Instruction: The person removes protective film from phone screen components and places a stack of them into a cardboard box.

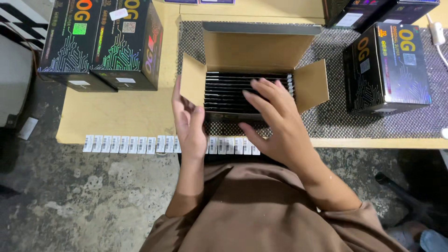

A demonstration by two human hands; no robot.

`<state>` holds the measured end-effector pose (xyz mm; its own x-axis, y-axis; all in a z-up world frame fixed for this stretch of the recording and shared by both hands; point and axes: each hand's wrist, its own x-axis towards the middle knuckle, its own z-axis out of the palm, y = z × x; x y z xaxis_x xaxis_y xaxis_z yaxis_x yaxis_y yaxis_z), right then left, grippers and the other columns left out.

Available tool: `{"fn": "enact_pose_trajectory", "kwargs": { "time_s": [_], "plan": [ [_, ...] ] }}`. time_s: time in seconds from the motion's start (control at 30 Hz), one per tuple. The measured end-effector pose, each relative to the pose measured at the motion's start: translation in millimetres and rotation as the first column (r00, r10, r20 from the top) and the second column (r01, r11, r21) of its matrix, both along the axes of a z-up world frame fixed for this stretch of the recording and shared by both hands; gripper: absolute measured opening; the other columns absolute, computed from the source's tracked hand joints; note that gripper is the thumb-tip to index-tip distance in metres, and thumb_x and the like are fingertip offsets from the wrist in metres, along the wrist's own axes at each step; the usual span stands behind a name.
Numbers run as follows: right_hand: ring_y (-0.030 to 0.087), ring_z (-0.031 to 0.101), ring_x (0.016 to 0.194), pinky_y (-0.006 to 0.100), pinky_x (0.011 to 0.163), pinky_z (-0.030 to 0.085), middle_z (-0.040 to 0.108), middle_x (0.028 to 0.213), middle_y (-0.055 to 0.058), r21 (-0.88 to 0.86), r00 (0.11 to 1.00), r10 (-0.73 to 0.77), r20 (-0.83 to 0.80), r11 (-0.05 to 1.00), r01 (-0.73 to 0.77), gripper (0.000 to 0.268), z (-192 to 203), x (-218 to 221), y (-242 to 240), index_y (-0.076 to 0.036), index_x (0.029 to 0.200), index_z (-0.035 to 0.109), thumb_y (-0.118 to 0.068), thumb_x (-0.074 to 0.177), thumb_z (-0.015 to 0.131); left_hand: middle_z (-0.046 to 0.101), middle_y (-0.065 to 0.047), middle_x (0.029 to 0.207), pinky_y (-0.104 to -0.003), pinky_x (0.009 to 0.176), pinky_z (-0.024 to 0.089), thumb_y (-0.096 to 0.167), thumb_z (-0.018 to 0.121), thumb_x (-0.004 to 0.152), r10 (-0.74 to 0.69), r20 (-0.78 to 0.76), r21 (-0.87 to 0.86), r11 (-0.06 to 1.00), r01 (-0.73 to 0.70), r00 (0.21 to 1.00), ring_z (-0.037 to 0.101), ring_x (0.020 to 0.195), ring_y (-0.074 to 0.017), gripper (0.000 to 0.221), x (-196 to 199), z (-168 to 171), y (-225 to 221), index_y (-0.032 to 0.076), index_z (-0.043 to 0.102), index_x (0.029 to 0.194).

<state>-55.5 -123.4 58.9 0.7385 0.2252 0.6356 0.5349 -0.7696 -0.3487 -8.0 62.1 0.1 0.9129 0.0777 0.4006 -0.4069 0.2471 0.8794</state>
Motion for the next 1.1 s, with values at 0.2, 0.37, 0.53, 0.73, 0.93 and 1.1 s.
{"fn": "enact_pose_trajectory", "kwargs": {
  "time_s": [0.2, 0.37, 0.53, 0.73, 0.93, 1.1],
  "plan": [
    [0.039, 0.063, 0.123, 0.052, 0.114, 0.044, 0.066, 0.126, 0.012, 0.037, 0.991, -0.085, 0.106, 0.996, 0.082, 0.044, -29.2, -10.2, -17.4, -0.008, 0.121, 0.076, -0.014, 0.078, 0.085, 0.048, -0.02, 0.144, -0.038, 0.105, 0.038, 0.019, 0.057, 0.103, 0.043, -0.044, 0.1, 0.994, -0.038, 0.998, 0.047, 0.105, -0.016, 0.057, -6.9, 0.4, -12.5, 0.003, 0.036, 0.153],
    [0.035, 0.06, 0.127, 0.049, 0.117, 0.042, 0.064, 0.132, 0.012, -0.061, 0.982, -0.129, 0.138, 0.989, 0.138, 0.046, -37.8, -10.1, -18.1, -0.01, 0.124, 0.076, -0.018, 0.079, 0.082, 0.048, -0.022, 0.146, -0.048, 0.117, 0.034, 0.02, 0.053, 0.106, 0.015, 0.011, 0.103, 0.995, -0.016, 1.0, 0.048, 0.135, -0.0309, 0.057, -1.9, -10.8, -7.2, 0.0, 0.032, 0.155],
    [0.035, 0.058, 0.129, 0.049, 0.117, 0.041, 0.062, 0.133, 0.011, -0.06, 0.982, -0.141, 0.124, 0.987, 0.149, 0.044, -37.0, -8.6, -16.4, -0.011, 0.123, 0.075, -0.02, 0.081, 0.081, 0.049, -0.02, 0.145, -0.048, 0.117, 0.036, 0.018, 0.053, 0.107, 0.003, 0.04, 0.099, 0.995, -0.007, 0.999, 0.047, 0.138, -0.0312, 0.054, 2.9, -23.2, -5.1, 0.0, 0.033, 0.154],
    [0.04, 0.057, 0.131, 0.051, 0.116, 0.038, 0.065, 0.134, 0.015, -0.024, 0.99, -0.077, 0.116, 0.996, 0.08, 0.033, -28.4, -6.6, -13.8, -0.007, 0.118, 0.075, -0.015, 0.086, 0.077, 0.049, -0.021, 0.142, -0.05, 0.117, 0.035, 0.017, 0.05, 0.108, -0.003, 0.053, 0.115, 0.993, -0.003, 0.999, 0.046, 0.138, -0.0329, 0.051, 7.4, -35.0, -2.8, -0.001, 0.034, 0.153],
    [0.042, 0.059, 0.129, 0.052, 0.114, 0.039, 0.07, 0.127, 0.013, -0.018, 0.992, -0.059, 0.114, 0.998, 0.061, 0.028, -24.2, -7.4, -12.1, -0.004, 0.116, 0.073, -0.012, 0.089, 0.074, 0.05, -0.021, 0.142, -0.05, 0.118, 0.034, 0.018, 0.05, 0.108, -0.003, 0.063, 0.107, 0.994, -0.003, 0.998, 0.045, 0.139, -0.0325, 0.05, 9.7, -46.7, -2.5, -0.001, 0.035, 0.152],
    [0.037, 0.061, 0.132, 0.049, 0.118, 0.032, 0.07, 0.121, 0.01, -0.042, 0.996, -0.069, 0.055, 0.997, 0.072, 0.026, -19.7, -7.2, -9.1, -0.004, 0.11, 0.07, -0.01, 0.085, 0.077, 0.047, -0.02, 0.146, -0.05, 0.12, 0.031, 0.018, 0.049, 0.109, -0.005, 0.072, 0.116, 0.993, -0.003, 0.997, 0.041, 0.143, -0.0311, 0.051, 6.3, -38.9, -2.9, 0.0, 0.033, 0.153]
  ]
}}
